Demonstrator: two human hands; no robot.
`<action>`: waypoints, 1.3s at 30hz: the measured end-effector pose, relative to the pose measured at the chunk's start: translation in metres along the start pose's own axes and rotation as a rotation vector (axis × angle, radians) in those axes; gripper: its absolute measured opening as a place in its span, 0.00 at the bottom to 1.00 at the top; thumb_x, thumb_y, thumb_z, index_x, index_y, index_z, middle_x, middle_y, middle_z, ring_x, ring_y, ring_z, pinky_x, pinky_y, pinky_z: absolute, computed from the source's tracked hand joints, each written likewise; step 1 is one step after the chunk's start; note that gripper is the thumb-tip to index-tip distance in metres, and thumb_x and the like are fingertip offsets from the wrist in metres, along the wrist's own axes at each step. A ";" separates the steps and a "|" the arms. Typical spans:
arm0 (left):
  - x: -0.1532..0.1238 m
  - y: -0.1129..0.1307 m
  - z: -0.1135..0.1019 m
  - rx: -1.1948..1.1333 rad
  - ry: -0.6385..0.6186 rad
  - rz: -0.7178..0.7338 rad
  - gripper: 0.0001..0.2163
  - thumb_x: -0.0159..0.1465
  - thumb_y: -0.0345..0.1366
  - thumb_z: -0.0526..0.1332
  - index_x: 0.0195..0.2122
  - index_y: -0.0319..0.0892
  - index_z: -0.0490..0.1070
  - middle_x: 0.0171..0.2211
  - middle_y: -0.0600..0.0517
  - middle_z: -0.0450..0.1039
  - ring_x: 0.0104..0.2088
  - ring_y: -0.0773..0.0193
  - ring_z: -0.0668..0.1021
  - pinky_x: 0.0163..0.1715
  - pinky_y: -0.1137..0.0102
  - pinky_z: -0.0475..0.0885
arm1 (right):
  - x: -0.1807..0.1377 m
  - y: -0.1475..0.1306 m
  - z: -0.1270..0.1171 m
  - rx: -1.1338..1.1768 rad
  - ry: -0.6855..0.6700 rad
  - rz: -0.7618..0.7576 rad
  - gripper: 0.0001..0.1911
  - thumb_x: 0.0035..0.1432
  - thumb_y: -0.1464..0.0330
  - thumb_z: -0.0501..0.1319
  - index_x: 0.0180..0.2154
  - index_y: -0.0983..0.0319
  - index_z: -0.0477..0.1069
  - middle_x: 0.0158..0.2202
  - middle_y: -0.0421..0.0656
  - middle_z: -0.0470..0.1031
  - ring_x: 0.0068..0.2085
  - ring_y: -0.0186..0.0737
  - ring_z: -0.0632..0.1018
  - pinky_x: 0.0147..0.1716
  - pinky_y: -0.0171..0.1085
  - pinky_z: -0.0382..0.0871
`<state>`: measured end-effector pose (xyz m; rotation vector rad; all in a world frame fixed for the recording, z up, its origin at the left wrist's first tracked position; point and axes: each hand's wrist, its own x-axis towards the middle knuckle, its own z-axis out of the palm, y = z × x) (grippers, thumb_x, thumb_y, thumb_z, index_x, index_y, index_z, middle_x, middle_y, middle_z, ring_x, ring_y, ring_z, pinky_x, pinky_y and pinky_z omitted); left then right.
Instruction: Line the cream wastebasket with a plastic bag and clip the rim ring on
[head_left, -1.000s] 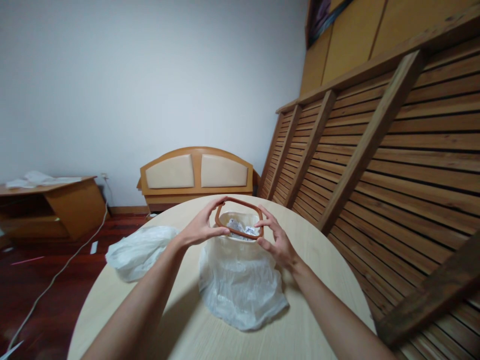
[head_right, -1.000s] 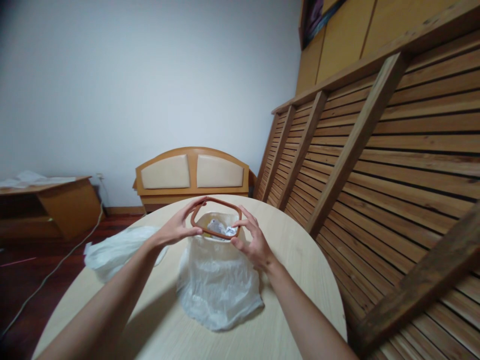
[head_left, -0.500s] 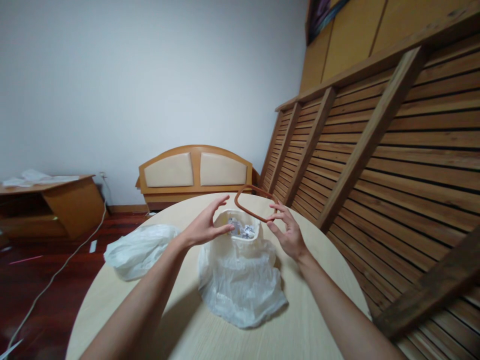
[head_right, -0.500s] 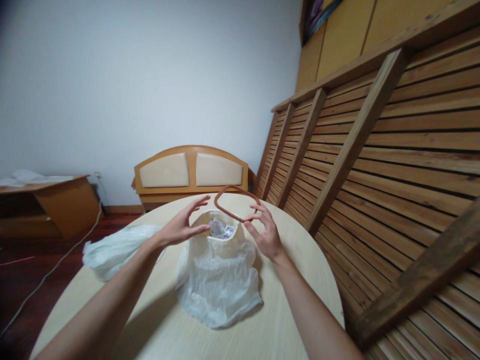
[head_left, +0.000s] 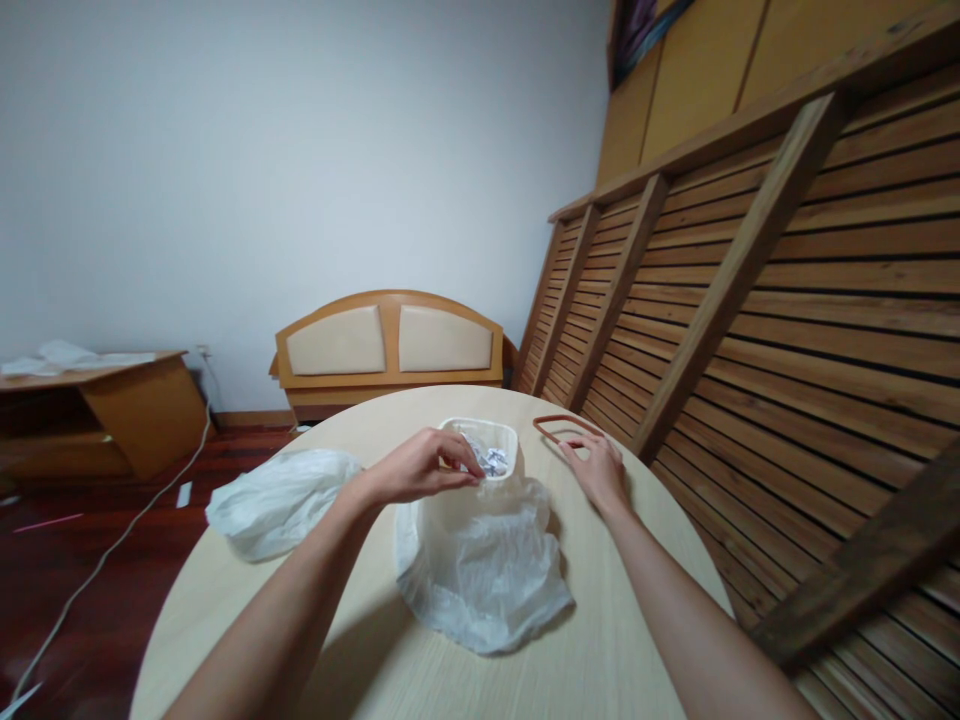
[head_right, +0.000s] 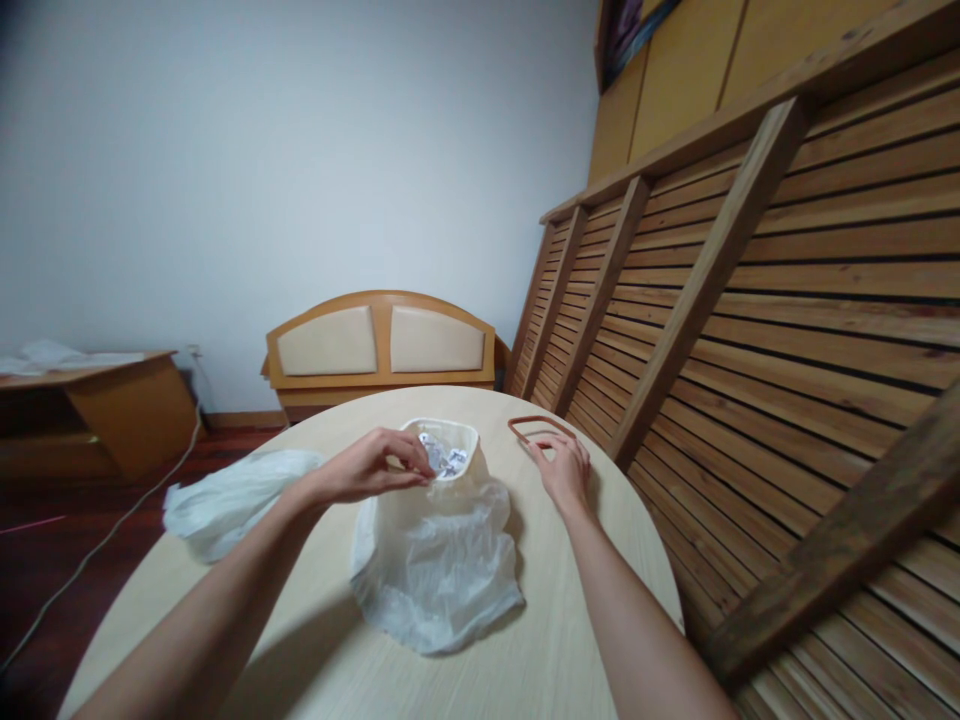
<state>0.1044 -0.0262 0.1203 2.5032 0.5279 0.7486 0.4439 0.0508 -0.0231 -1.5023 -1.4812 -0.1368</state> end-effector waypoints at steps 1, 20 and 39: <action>0.000 0.000 0.000 -0.004 -0.003 -0.012 0.09 0.65 0.39 0.64 0.38 0.40 0.81 0.36 0.46 0.80 0.36 0.64 0.80 0.37 0.72 0.72 | -0.001 0.003 0.001 -0.023 -0.014 0.021 0.18 0.57 0.52 0.61 0.33 0.58 0.80 0.41 0.50 0.78 0.48 0.54 0.74 0.54 0.54 0.62; 0.000 -0.004 0.003 0.042 0.051 -0.046 0.12 0.66 0.43 0.62 0.38 0.42 0.81 0.35 0.46 0.80 0.35 0.64 0.80 0.35 0.73 0.72 | -0.014 0.014 0.015 -0.250 -0.101 0.205 0.07 0.54 0.60 0.65 0.30 0.56 0.80 0.41 0.49 0.78 0.44 0.53 0.76 0.44 0.49 0.67; 0.007 -0.035 0.024 0.279 0.281 0.039 0.08 0.68 0.35 0.61 0.41 0.43 0.80 0.37 0.47 0.80 0.37 0.63 0.80 0.38 0.69 0.74 | -0.028 -0.132 -0.034 0.277 -0.158 -0.607 0.12 0.65 0.68 0.60 0.50 0.56 0.72 0.49 0.46 0.76 0.51 0.46 0.75 0.53 0.49 0.69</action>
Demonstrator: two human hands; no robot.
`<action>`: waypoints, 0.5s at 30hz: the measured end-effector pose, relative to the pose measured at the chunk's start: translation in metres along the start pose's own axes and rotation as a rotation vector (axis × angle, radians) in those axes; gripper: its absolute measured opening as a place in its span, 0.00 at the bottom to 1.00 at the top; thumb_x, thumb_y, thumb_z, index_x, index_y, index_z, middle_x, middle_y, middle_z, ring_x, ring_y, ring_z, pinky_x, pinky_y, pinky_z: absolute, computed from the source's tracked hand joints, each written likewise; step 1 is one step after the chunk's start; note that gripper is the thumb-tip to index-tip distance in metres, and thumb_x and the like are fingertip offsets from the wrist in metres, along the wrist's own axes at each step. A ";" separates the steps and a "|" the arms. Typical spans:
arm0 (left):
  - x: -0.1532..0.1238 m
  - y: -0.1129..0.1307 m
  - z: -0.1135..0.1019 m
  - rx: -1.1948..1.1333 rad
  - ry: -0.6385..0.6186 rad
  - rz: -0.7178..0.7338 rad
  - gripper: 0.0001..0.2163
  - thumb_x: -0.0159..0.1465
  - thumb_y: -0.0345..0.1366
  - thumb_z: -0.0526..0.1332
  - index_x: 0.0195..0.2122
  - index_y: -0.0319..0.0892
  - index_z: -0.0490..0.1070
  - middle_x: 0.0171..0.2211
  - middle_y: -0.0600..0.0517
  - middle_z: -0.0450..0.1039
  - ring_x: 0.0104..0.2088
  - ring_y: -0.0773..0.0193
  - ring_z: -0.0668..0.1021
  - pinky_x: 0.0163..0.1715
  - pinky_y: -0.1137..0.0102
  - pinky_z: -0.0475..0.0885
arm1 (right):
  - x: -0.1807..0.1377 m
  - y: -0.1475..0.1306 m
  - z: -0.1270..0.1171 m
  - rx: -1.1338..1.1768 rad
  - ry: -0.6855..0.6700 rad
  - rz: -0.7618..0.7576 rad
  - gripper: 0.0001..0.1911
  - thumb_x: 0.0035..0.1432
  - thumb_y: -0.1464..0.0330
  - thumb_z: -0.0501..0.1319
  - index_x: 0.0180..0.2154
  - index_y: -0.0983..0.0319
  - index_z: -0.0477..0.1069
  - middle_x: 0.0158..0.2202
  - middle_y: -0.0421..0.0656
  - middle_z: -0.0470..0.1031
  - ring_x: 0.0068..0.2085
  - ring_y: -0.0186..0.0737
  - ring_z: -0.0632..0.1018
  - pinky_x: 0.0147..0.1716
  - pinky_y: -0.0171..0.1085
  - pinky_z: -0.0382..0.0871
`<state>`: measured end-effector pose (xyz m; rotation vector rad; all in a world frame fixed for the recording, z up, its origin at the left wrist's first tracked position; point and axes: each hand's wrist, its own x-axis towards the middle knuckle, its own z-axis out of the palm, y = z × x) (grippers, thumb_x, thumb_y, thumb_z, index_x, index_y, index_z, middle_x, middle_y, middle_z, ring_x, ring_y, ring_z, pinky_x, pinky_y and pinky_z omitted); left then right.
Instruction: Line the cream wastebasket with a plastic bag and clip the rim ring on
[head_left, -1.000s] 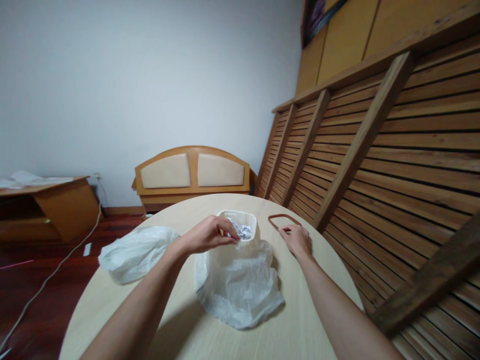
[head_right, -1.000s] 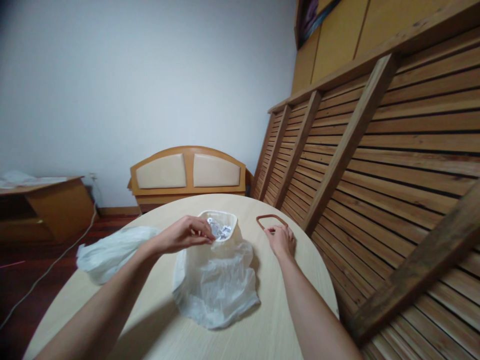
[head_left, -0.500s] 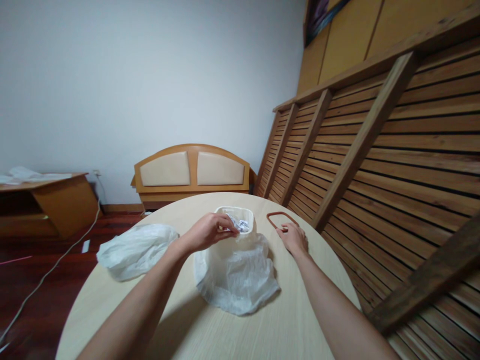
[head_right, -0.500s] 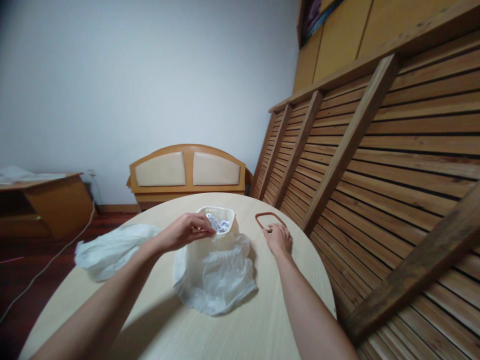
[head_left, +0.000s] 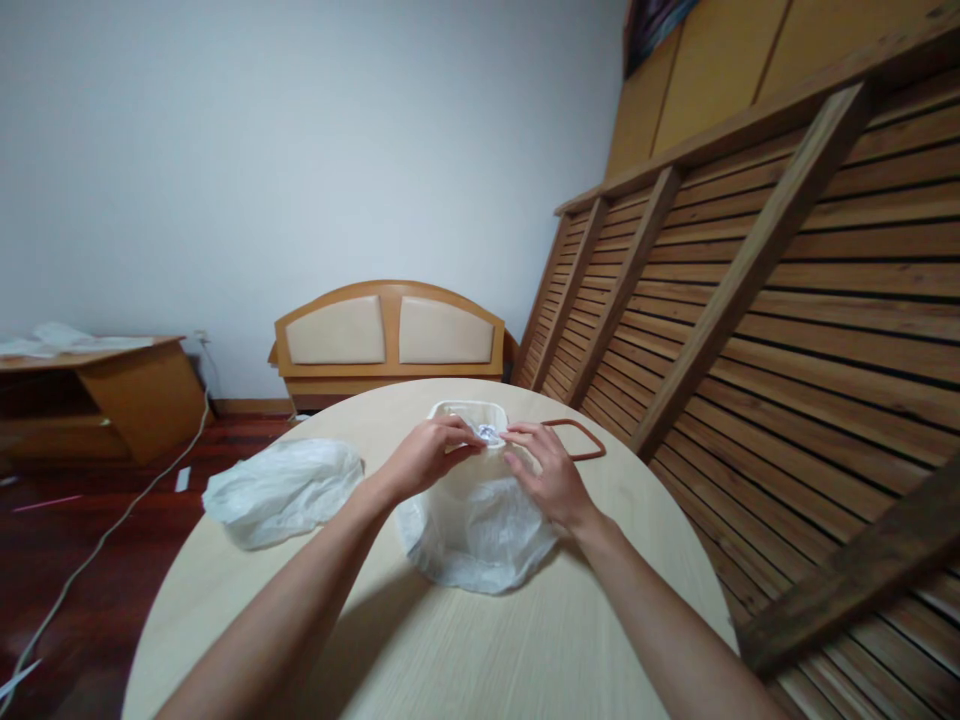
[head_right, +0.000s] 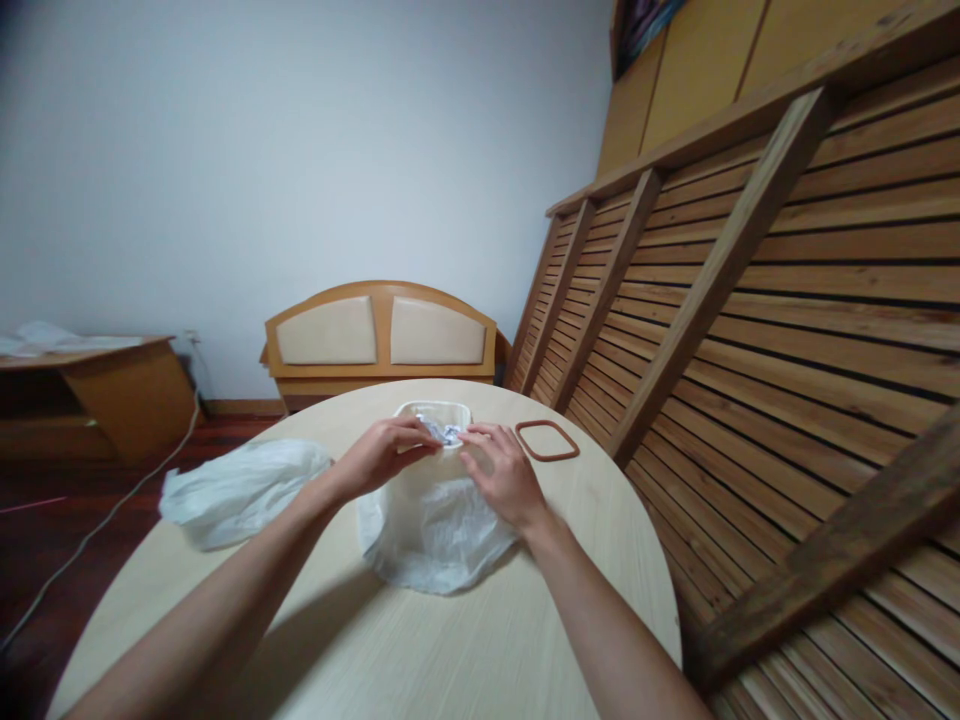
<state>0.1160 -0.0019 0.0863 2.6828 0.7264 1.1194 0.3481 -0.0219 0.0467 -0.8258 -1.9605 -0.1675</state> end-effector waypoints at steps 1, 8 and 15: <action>0.000 -0.001 0.002 -0.006 0.010 0.007 0.08 0.68 0.35 0.60 0.41 0.43 0.80 0.38 0.47 0.80 0.37 0.63 0.80 0.38 0.69 0.74 | 0.000 -0.003 0.002 -0.008 -0.015 -0.012 0.13 0.65 0.68 0.61 0.51 0.56 0.72 0.51 0.46 0.75 0.52 0.47 0.74 0.54 0.50 0.68; 0.003 0.006 -0.003 0.034 0.066 0.045 0.08 0.68 0.37 0.61 0.45 0.43 0.77 0.41 0.46 0.77 0.42 0.61 0.78 0.44 0.67 0.73 | -0.002 0.000 0.008 -0.067 0.035 0.029 0.09 0.63 0.69 0.63 0.46 0.57 0.72 0.48 0.46 0.75 0.52 0.48 0.73 0.53 0.51 0.68; 0.002 0.018 -0.024 0.145 0.053 -0.281 0.12 0.67 0.45 0.59 0.38 0.42 0.73 0.31 0.51 0.75 0.28 0.65 0.75 0.30 0.71 0.68 | -0.004 0.010 0.008 -0.114 0.094 0.111 0.07 0.63 0.67 0.62 0.44 0.56 0.74 0.49 0.46 0.73 0.51 0.50 0.72 0.53 0.53 0.68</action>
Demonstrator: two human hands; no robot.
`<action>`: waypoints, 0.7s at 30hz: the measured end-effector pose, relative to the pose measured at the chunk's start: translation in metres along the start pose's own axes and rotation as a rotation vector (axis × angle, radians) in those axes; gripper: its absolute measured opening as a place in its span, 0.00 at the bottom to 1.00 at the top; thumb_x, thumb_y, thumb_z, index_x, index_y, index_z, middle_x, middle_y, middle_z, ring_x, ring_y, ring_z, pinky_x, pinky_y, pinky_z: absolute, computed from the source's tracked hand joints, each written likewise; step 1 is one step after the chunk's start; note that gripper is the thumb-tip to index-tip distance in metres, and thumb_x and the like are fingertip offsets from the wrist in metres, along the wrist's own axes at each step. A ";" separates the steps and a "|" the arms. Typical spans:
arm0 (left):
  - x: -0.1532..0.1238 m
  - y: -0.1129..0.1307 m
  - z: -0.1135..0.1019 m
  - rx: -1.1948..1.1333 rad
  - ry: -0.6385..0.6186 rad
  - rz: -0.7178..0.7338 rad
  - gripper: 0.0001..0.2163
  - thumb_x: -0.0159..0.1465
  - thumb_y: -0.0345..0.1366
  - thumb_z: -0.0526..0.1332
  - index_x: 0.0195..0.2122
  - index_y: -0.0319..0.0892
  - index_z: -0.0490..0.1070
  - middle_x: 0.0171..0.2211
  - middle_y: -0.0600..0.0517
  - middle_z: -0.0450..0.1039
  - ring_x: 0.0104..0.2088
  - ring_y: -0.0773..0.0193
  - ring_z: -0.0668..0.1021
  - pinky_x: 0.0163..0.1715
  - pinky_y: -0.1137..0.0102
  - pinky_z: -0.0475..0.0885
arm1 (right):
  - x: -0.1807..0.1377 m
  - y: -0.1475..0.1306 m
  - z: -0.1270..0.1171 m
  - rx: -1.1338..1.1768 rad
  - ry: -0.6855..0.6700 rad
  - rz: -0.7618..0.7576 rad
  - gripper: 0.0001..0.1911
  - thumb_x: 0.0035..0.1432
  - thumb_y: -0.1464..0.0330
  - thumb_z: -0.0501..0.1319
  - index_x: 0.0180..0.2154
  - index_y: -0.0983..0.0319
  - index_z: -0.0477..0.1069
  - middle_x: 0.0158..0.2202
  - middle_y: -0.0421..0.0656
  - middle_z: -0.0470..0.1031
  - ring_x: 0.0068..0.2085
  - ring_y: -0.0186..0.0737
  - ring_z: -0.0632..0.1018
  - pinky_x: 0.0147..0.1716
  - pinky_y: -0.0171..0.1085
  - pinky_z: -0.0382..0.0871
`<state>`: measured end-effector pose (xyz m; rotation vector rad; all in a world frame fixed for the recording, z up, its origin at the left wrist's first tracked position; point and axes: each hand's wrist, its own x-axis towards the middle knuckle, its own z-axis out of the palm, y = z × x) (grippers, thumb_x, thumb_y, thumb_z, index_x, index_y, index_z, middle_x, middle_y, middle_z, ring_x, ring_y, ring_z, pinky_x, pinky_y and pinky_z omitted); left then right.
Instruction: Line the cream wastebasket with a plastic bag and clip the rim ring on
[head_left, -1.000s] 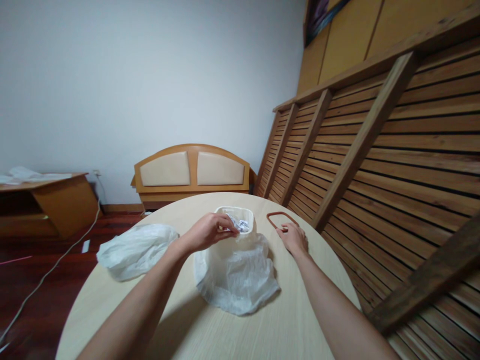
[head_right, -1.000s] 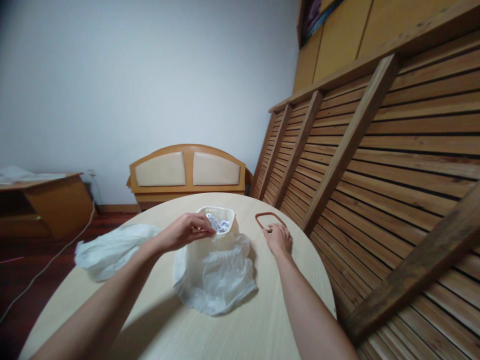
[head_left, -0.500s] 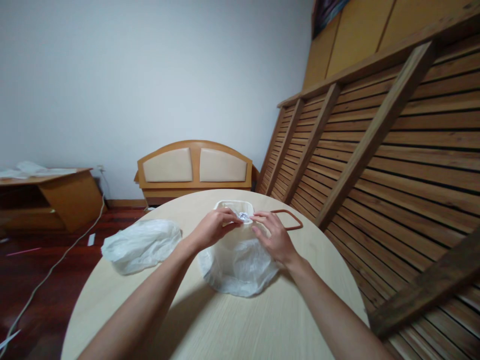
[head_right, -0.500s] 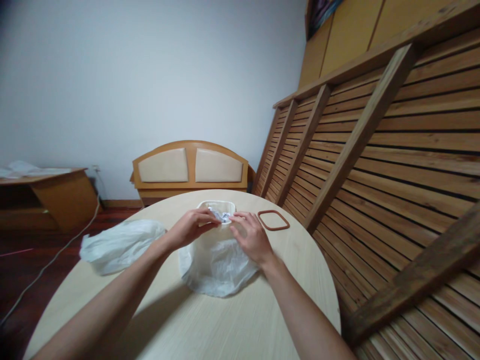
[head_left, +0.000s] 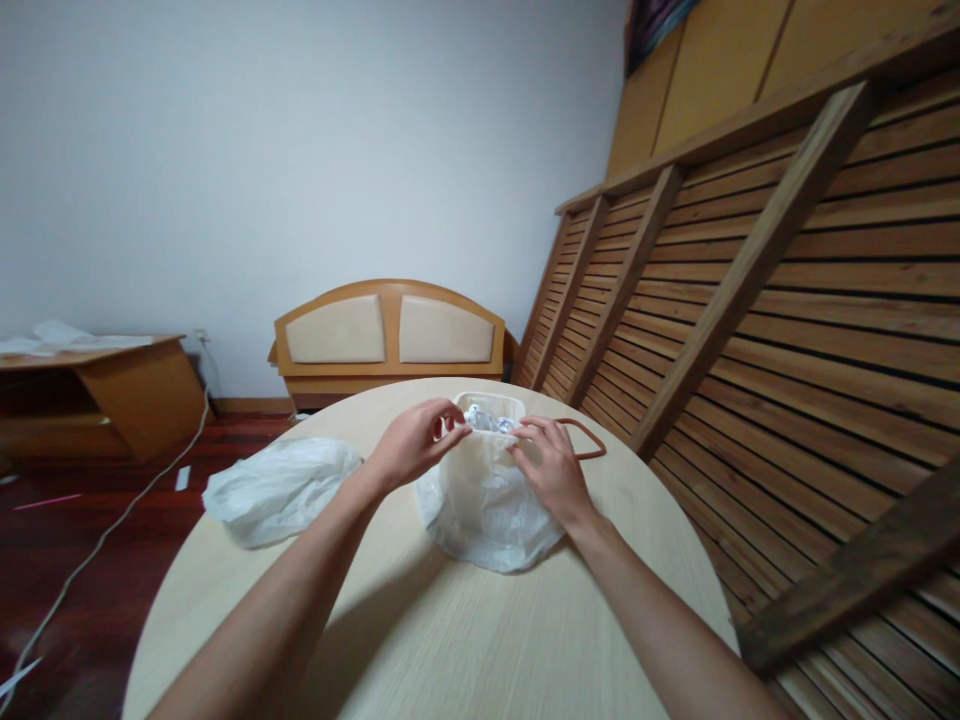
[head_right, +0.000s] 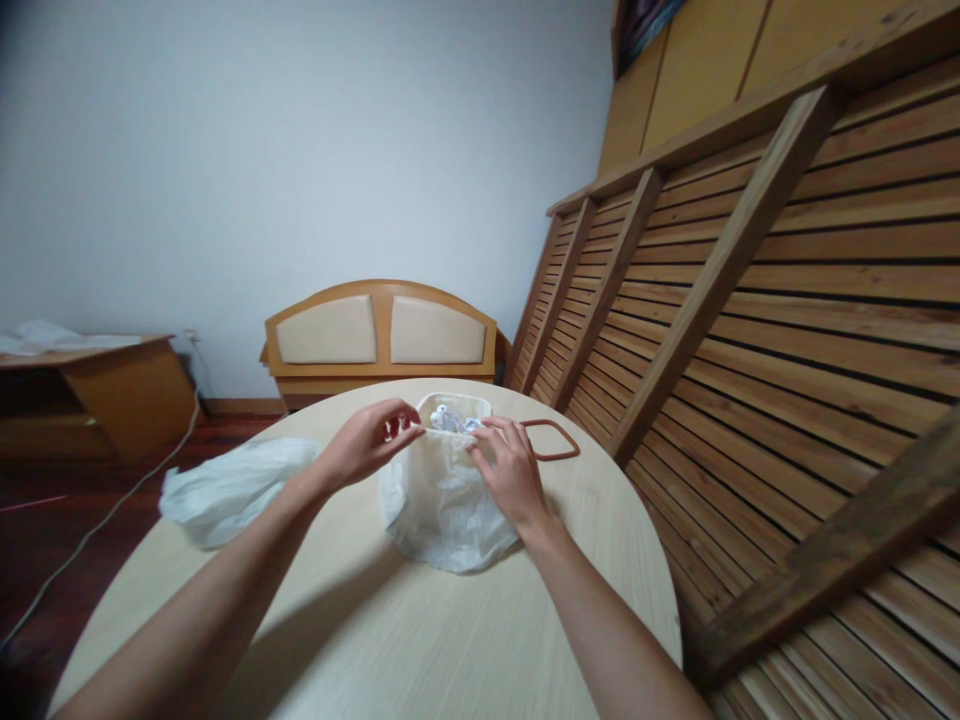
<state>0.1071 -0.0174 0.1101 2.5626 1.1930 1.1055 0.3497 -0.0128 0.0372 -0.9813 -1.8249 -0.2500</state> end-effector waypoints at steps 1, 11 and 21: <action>-0.001 -0.002 -0.001 0.016 -0.033 -0.059 0.13 0.67 0.47 0.59 0.38 0.42 0.73 0.30 0.51 0.75 0.28 0.64 0.75 0.28 0.71 0.67 | 0.000 0.001 0.001 0.000 0.004 0.007 0.07 0.63 0.67 0.62 0.44 0.56 0.74 0.49 0.47 0.73 0.52 0.50 0.72 0.54 0.53 0.68; -0.021 -0.071 0.028 0.017 -0.299 -0.651 0.17 0.50 0.39 0.71 0.40 0.42 0.72 0.29 0.48 0.78 0.36 0.52 0.80 0.35 0.65 0.70 | 0.001 0.005 0.000 0.022 -0.007 0.021 0.11 0.63 0.67 0.61 0.47 0.56 0.73 0.51 0.48 0.73 0.54 0.50 0.72 0.56 0.53 0.67; -0.022 -0.082 0.056 -0.422 -0.203 -0.857 0.28 0.51 0.33 0.70 0.52 0.38 0.64 0.29 0.51 0.76 0.27 0.62 0.79 0.26 0.71 0.72 | 0.003 0.006 -0.005 0.041 0.014 0.023 0.10 0.64 0.67 0.59 0.47 0.57 0.73 0.51 0.48 0.73 0.54 0.50 0.73 0.56 0.53 0.68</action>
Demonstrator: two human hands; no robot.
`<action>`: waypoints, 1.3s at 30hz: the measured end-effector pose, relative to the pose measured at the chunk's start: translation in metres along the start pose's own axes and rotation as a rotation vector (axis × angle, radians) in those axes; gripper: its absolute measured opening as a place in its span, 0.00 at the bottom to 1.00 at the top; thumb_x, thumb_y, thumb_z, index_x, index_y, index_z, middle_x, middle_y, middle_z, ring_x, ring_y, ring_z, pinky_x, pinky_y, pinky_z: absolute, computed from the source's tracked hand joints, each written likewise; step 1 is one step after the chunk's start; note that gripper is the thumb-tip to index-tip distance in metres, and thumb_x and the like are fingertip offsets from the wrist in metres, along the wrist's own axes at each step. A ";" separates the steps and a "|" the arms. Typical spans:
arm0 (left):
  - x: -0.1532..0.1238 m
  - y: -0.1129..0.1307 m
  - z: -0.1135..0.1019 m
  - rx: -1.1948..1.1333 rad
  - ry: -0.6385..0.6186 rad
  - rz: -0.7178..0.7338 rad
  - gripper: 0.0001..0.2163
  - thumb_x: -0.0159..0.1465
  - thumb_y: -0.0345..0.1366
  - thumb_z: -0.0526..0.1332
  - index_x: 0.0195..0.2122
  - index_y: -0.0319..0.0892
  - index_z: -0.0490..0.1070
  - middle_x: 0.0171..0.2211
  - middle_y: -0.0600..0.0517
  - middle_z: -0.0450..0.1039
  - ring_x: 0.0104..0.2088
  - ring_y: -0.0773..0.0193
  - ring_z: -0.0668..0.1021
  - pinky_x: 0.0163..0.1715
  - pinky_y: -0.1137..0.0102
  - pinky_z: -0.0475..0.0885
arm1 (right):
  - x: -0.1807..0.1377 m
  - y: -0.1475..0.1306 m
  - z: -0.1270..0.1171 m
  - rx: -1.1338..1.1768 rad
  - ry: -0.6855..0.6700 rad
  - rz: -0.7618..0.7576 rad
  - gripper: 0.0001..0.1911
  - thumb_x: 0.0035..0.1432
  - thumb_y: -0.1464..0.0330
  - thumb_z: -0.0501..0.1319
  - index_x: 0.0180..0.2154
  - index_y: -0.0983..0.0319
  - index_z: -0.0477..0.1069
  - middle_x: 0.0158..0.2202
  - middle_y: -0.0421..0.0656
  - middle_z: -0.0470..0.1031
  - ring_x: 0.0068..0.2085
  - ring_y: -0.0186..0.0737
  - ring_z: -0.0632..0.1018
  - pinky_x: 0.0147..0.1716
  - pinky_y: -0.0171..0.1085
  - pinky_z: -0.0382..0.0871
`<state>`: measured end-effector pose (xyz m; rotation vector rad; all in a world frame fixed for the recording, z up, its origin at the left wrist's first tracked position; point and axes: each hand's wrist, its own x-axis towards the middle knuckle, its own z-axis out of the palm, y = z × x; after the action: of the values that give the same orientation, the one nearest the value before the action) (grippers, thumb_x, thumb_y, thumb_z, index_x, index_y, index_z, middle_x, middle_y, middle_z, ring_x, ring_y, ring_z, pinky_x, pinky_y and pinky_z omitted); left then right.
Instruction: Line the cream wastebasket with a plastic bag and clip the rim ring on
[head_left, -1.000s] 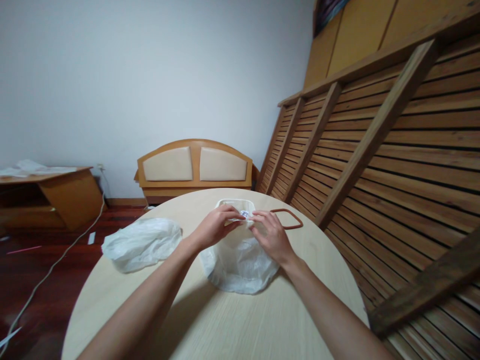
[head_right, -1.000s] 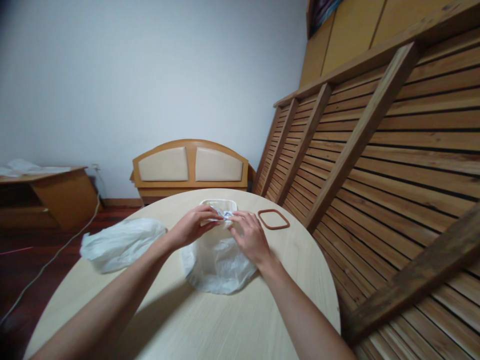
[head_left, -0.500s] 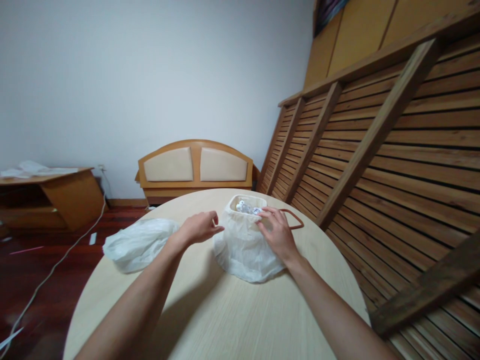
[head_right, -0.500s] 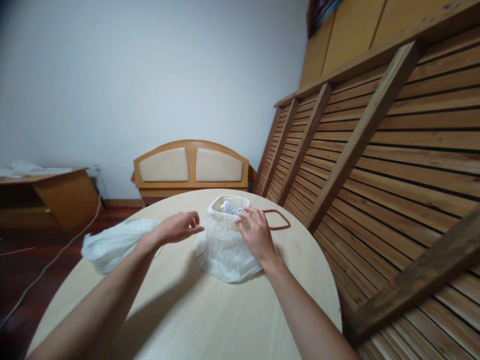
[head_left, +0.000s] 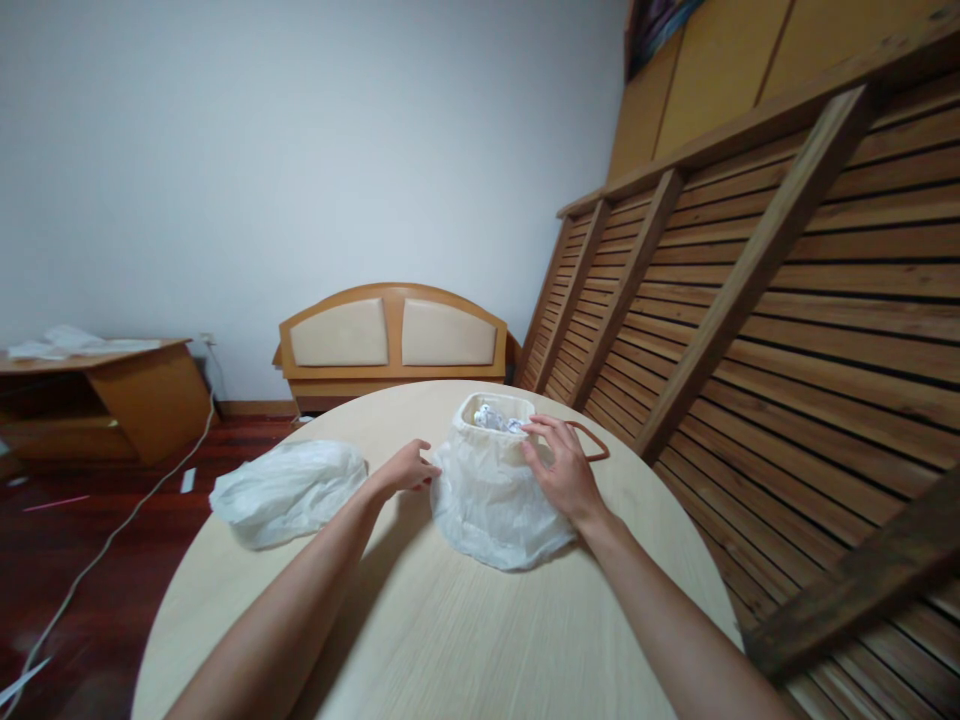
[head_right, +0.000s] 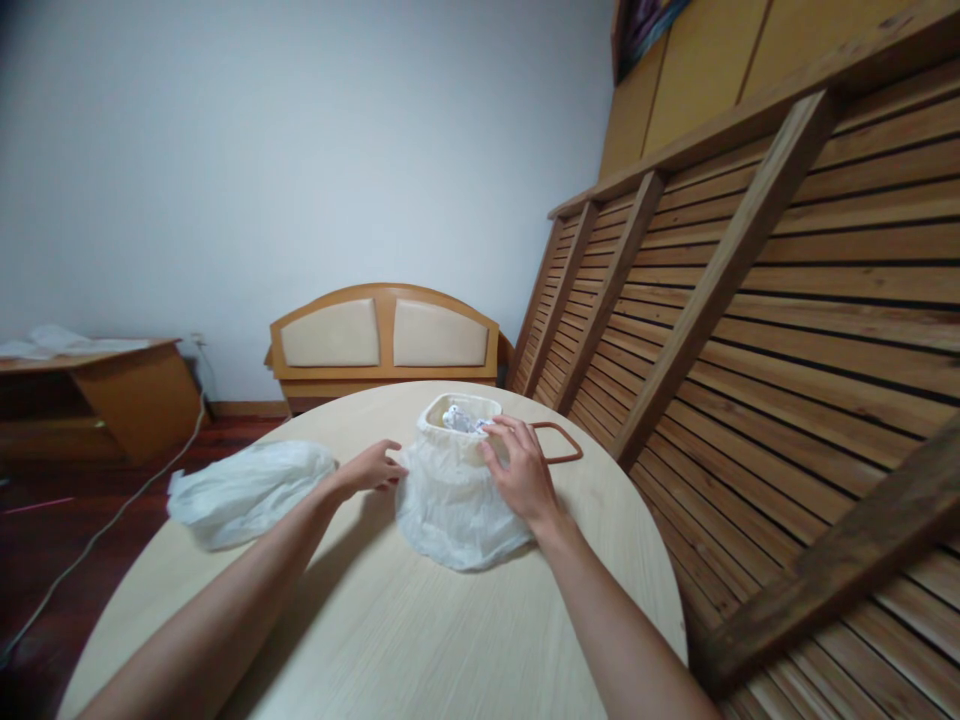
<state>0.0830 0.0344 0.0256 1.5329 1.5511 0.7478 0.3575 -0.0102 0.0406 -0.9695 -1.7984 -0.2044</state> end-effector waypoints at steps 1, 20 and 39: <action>-0.002 0.003 -0.005 -0.036 0.005 0.002 0.25 0.51 0.34 0.69 0.50 0.39 0.65 0.29 0.51 0.75 0.27 0.63 0.78 0.27 0.71 0.73 | 0.000 0.000 0.000 -0.002 0.006 -0.003 0.10 0.64 0.67 0.59 0.47 0.56 0.73 0.51 0.48 0.73 0.54 0.50 0.73 0.56 0.53 0.68; -0.027 0.060 -0.040 -0.259 0.266 0.578 0.20 0.51 0.39 0.67 0.45 0.38 0.77 0.43 0.44 0.79 0.43 0.56 0.79 0.42 0.62 0.76 | 0.000 -0.004 0.003 0.047 -0.048 -0.028 0.10 0.67 0.67 0.56 0.46 0.55 0.75 0.47 0.45 0.76 0.54 0.49 0.73 0.56 0.53 0.67; -0.027 0.057 -0.016 0.143 0.327 0.631 0.13 0.61 0.47 0.63 0.37 0.41 0.76 0.42 0.45 0.77 0.46 0.54 0.77 0.45 0.63 0.73 | 0.000 -0.028 -0.007 0.252 -0.215 -0.128 0.13 0.62 0.58 0.61 0.45 0.57 0.71 0.56 0.49 0.71 0.62 0.52 0.68 0.61 0.55 0.63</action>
<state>0.0965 0.0142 0.0866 2.1259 1.3607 1.3143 0.3434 -0.0323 0.0516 -0.7190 -2.0278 0.0494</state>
